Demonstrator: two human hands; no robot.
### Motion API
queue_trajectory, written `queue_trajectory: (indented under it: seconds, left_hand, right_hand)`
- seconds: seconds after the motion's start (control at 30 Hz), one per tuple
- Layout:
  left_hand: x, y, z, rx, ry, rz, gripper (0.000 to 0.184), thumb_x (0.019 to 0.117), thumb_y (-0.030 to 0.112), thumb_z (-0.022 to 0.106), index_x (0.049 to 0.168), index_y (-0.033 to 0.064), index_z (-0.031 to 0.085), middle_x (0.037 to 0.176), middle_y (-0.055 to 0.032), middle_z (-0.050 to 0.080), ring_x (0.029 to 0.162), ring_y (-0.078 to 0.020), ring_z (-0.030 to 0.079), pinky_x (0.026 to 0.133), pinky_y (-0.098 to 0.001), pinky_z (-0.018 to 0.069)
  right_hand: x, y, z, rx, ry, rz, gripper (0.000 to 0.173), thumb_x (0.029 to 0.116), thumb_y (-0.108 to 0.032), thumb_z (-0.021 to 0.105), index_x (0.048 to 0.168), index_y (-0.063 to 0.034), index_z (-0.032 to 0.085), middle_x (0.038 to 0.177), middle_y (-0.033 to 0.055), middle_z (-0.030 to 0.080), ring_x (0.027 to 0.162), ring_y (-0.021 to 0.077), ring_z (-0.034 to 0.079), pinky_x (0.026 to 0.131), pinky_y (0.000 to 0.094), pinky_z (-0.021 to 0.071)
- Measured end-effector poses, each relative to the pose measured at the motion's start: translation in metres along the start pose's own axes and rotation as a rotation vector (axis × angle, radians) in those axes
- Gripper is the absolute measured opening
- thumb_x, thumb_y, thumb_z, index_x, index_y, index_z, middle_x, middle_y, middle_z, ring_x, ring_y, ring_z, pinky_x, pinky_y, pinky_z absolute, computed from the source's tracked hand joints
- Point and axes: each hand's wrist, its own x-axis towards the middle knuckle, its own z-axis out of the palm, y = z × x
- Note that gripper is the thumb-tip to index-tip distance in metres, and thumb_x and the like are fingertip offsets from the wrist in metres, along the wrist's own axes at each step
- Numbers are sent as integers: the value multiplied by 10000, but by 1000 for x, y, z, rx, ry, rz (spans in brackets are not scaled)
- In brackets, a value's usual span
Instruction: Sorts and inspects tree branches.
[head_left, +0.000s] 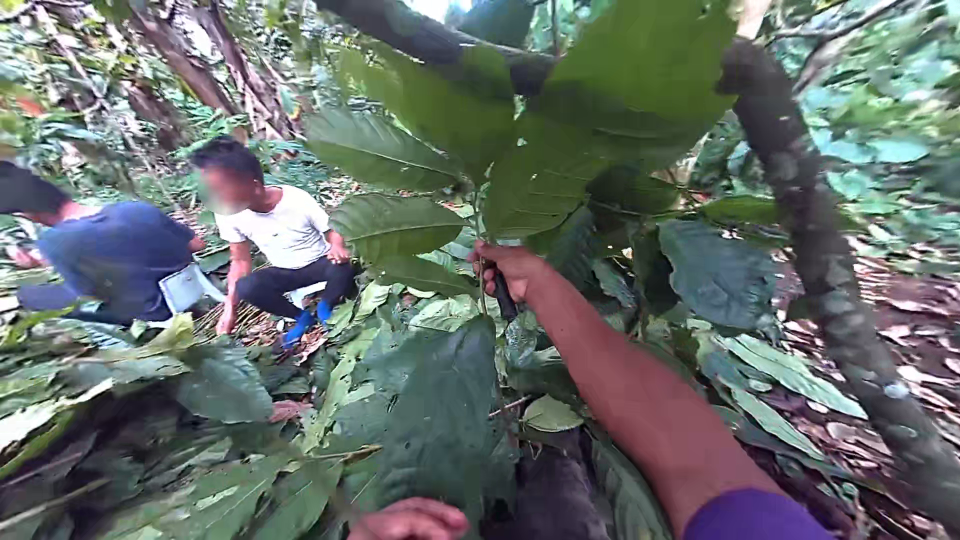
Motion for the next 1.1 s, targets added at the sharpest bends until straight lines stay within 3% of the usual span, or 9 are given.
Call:
queue_trajectory:
  seconds: [0.07,0.17,0.37,0.5,0.57,0.77,0.93,1.0,1.1]
  left_hand:
    - [6,-15,2,162,102,-267,357,1004,54,403,1208,-16,687,1306,-133,683,1192,-262,667,999,-476,570]
    - [29,-47,-8,278,302,-462,415,1057,171,466,1443,46,556,1399,-112,622,1256,-214,611,1055,-449,504]
    - [53,-54,-15,-54,319,-198,400,1076,175,440,1432,17,533,1274,-97,655,898,-161,689,780,-331,600]
    - [53,-62,-7,56,102,-158,513,1074,184,458,1547,10,364,1287,-57,672,944,-106,668,811,-298,565]
    - [53,-64,-1,141,137,-177,538,1053,133,490,1548,-7,333,1196,-53,670,888,-104,663,782,-292,576]
    - [58,-59,3,471,429,-418,358,1074,135,490,1413,37,551,842,-49,704,623,-126,642,614,-313,569]
    - [54,-58,-3,-193,395,-432,389,1118,194,342,1402,-20,501,1227,-169,686,893,-275,747,769,-422,643]
    - [59,-53,-1,-299,377,-367,389,1111,204,327,1389,-3,504,1063,-150,736,726,-213,733,638,-343,627]
    - [67,-51,2,-264,503,-245,310,1091,163,389,1281,10,579,700,4,594,481,-39,491,446,-181,438]
  right_hand:
    - [9,-4,16,98,13,4,375,1076,-430,469,1098,-97,640,775,-5,601,511,61,504,453,204,450]
    - [22,-5,31,273,18,12,351,1076,-406,469,1053,-94,627,733,-9,579,498,59,513,439,197,464]
    - [33,33,32,337,14,41,361,1064,-482,457,1057,-153,606,754,-43,564,481,23,473,438,167,438]
    - [56,64,8,462,166,62,312,1067,-422,484,1060,-133,603,770,-37,585,518,40,512,468,191,474]
    - [55,71,0,511,247,94,303,1075,-399,475,1033,-124,594,726,-36,553,503,47,500,462,199,474]
    - [61,99,-23,634,376,85,278,1094,-320,441,1021,-80,561,704,7,540,474,73,485,441,212,470]
    - [50,100,-7,665,302,97,289,1094,-336,442,983,-93,553,675,-2,537,457,63,491,423,206,470]
    - [45,100,6,696,243,88,311,1093,-374,425,962,-115,536,648,-16,523,440,55,478,410,196,458]
    - [38,117,10,494,146,80,362,1093,-448,387,1112,-122,544,720,18,574,483,86,505,438,224,461]
